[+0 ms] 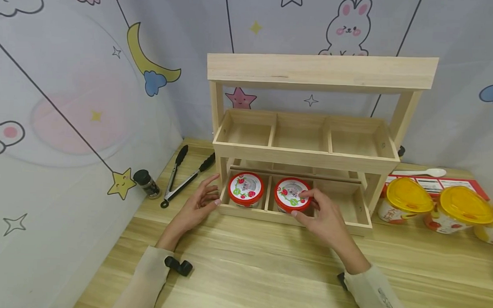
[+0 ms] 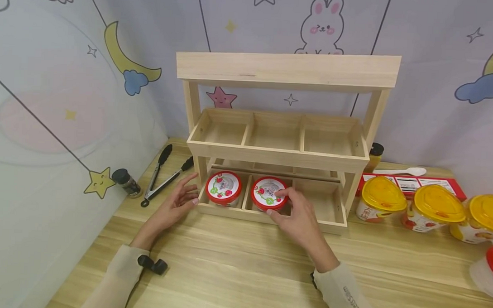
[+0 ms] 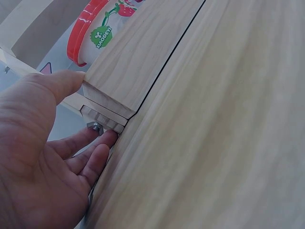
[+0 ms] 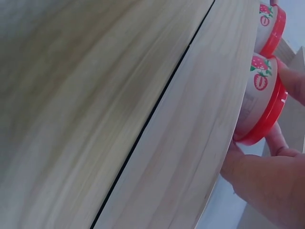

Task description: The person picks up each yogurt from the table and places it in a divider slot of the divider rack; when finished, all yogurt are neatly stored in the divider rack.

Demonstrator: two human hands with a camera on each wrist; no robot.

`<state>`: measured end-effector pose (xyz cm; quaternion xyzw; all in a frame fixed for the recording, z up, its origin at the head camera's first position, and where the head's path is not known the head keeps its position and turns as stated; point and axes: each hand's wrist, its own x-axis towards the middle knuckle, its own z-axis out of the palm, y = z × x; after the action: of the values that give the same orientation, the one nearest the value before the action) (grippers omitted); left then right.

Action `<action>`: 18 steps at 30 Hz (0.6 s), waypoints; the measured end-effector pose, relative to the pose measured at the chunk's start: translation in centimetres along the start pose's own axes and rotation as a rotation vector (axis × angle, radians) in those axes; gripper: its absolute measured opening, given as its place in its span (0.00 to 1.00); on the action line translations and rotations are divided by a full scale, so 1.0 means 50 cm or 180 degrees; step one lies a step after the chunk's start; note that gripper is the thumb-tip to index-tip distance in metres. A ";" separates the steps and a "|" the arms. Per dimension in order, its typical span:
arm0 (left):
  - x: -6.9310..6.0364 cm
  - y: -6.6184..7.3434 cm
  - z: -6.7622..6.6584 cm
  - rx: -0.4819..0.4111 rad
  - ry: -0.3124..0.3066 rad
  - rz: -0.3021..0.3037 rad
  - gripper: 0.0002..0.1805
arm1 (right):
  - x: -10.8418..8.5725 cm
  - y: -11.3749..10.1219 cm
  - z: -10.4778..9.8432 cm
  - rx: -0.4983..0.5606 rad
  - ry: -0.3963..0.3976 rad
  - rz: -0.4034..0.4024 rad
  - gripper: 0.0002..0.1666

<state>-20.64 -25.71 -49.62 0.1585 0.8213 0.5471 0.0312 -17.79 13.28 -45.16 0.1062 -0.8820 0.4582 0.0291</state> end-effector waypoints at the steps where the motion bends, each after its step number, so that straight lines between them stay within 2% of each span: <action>1: 0.000 0.000 0.000 0.0001 -0.0001 -0.0002 0.43 | 0.000 0.000 0.000 -0.0004 0.0005 -0.0009 0.26; 8: 0.000 0.002 0.001 0.0007 0.0003 -0.0023 0.43 | -0.003 0.003 0.002 -0.0048 0.0060 -0.0030 0.26; 18: 0.001 0.001 0.001 0.0003 0.0000 -0.0022 0.43 | -0.008 -0.006 0.000 -0.0389 0.0179 -0.0106 0.24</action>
<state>-20.65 -25.64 -49.56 0.1557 0.8222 0.5465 0.0330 -17.34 13.16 -44.97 0.1060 -0.9053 0.4057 0.0679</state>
